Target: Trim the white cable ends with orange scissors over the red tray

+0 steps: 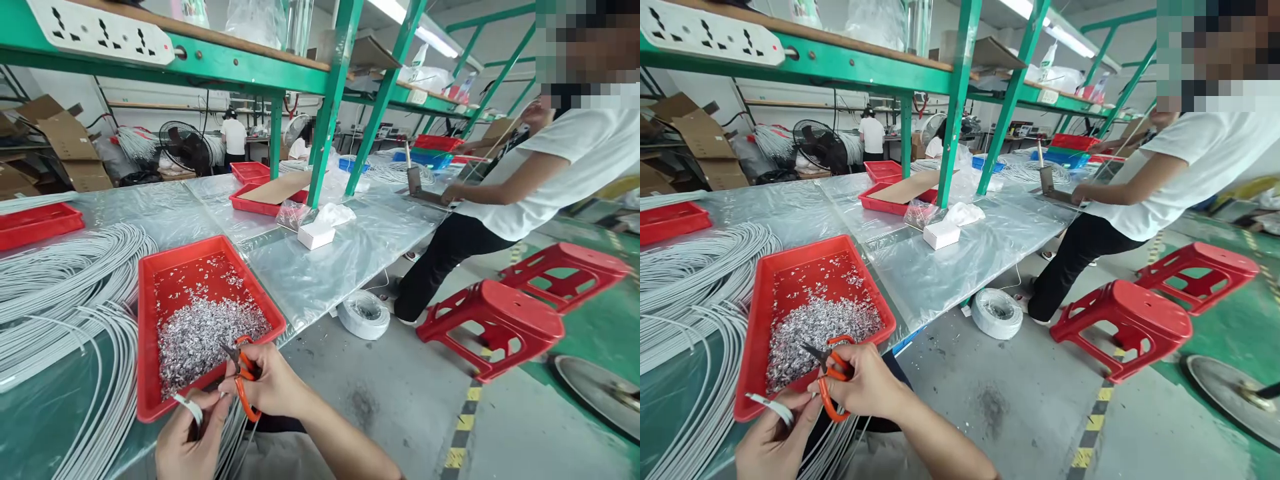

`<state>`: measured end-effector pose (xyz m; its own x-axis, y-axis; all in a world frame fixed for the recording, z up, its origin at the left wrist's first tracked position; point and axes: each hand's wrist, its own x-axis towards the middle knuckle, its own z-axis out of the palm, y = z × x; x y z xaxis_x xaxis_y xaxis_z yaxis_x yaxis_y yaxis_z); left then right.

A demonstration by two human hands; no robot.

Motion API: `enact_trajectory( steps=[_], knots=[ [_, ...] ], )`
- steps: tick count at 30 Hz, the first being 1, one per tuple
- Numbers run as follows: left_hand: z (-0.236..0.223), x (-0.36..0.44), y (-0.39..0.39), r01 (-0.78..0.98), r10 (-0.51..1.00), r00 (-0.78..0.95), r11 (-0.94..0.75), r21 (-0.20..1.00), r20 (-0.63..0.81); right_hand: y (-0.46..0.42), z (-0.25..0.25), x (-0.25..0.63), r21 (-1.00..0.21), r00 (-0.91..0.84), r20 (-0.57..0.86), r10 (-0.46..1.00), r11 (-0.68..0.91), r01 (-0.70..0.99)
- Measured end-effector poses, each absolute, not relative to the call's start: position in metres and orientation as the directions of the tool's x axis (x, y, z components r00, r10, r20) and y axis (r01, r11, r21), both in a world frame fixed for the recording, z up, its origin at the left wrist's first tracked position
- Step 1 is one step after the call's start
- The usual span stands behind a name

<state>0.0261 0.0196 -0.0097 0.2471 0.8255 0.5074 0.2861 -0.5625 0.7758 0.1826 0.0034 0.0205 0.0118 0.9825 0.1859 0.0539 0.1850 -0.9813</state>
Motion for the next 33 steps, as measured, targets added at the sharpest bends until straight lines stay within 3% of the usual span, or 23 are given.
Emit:
enact_trajectory(
  steps=[4, 8, 14, 18, 21, 24, 26, 29, 33],
  knots=[
    [-0.006, 0.028, 0.017, 0.298, 0.846, 0.302, -0.521, 0.800, 0.439, 0.003, 0.020, 0.190, -0.976, -0.081, 0.185, 0.979, 0.193, 0.100],
    [-0.002, 0.027, 0.017, 0.344, 0.858, 0.338, -0.495, 0.798, 0.387, 0.005, 0.013, 0.186, -0.989, -0.092, 0.148, 0.985, 0.148, -0.001],
    [0.013, 0.029, 0.020, 0.419, 0.837, 0.274, -0.547, 0.725, 0.474, 0.007, -0.001, 0.163, -0.970, 0.184, 0.245, 0.952, 0.239, 0.053],
    [0.012, 0.031, 0.023, 0.482, 0.802, 0.214, -0.583, 0.654, 0.558, 0.007, -0.001, 0.153, -0.961, 0.277, 0.277, 0.920, 0.260, 0.098],
    [0.010, 0.029, 0.026, 0.400, 0.862, 0.153, -0.501, 0.767, 0.484, 0.012, 0.004, 0.160, -0.968, 0.180, 0.246, 0.953, 0.251, -0.006],
    [0.013, 0.023, 0.030, 0.199, 0.955, 0.201, -0.259, 0.945, 0.219, 0.019, 0.006, 0.175, -0.967, -0.029, 0.214, 0.976, 0.208, -0.148],
    [0.016, 0.019, 0.031, 0.085, 0.944, 0.319, -0.118, 0.989, 0.085, 0.023, 0.007, 0.182, -0.973, -0.135, 0.201, 0.970, 0.181, -0.144],
    [0.017, 0.015, 0.032, 0.004, 0.900, 0.431, -0.067, 0.998, 0.059, 0.025, 0.010, 0.183, -0.981, -0.221, 0.190, 0.956, 0.175, -0.087],
    [0.016, 0.013, 0.031, 0.000, 0.887, 0.454, -0.091, 0.996, 0.081, 0.024, 0.017, 0.175, -0.977, -0.183, 0.211, 0.960, 0.206, -0.044]
  ],
)
